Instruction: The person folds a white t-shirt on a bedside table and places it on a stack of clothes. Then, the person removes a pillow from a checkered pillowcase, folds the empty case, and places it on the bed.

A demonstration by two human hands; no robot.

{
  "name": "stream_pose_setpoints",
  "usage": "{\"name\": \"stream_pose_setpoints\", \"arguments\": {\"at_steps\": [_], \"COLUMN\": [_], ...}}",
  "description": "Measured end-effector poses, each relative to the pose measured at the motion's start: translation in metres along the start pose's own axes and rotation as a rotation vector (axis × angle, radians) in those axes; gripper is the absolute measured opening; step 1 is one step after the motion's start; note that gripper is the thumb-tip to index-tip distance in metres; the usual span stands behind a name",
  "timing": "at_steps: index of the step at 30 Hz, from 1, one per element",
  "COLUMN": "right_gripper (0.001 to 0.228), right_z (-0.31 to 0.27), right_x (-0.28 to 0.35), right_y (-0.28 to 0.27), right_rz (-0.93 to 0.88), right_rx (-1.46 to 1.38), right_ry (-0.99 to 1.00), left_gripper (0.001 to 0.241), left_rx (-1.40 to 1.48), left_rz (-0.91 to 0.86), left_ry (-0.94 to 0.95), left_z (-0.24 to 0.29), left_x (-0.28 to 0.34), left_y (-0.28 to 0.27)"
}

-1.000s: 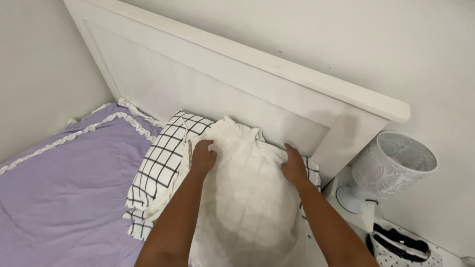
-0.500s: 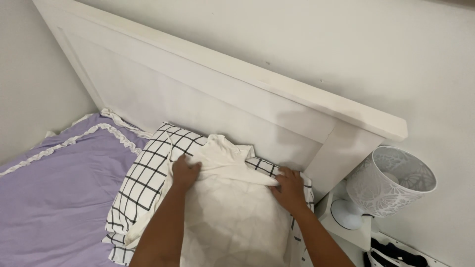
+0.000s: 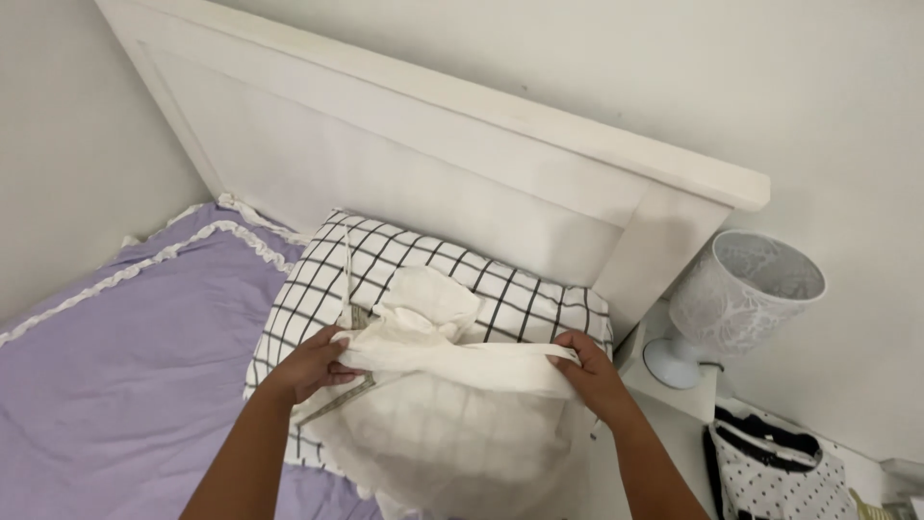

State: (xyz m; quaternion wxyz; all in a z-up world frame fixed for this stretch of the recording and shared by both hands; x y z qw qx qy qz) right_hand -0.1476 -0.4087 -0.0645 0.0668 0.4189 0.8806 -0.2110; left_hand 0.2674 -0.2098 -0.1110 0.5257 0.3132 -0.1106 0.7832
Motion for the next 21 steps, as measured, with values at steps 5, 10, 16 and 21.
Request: {"name": "stream_pose_setpoints", "arguments": {"at_steps": [5, 10, 16, 21], "right_gripper": [0.013, 0.019, 0.032, 0.039], "right_z": [-0.016, -0.037, 0.019, 0.019], "right_x": [0.037, 0.056, 0.081, 0.106], "right_y": [0.018, 0.033, 0.058, 0.078], "right_rz": [-0.035, -0.126, -0.135, -0.040], "right_rx": [-0.082, 0.062, 0.231, 0.206], "right_ry": [0.141, -0.065, 0.135, 0.315], "left_gripper": [0.056, 0.091, 0.111, 0.056], "left_rx": [-0.009, -0.449, -0.945, -0.430], "left_rz": [0.018, 0.067, 0.257, 0.320], "left_ry": [-0.022, -0.057, 0.072, -0.042], "left_z": [-0.059, -0.092, -0.167, -0.166], "left_x": [0.018, 0.052, -0.027, -0.016], "left_y": [-0.033, -0.015, -0.031, -0.021]}}
Point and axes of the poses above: each hand's wrist, its own x-axis away from the middle knuckle, its own y-axis out of the palm, z = x × y, the point moved 3 cm from there along -x, towards the middle knuckle, and after that the axes turned 11 degrees about -y, right-handed, at the moved point
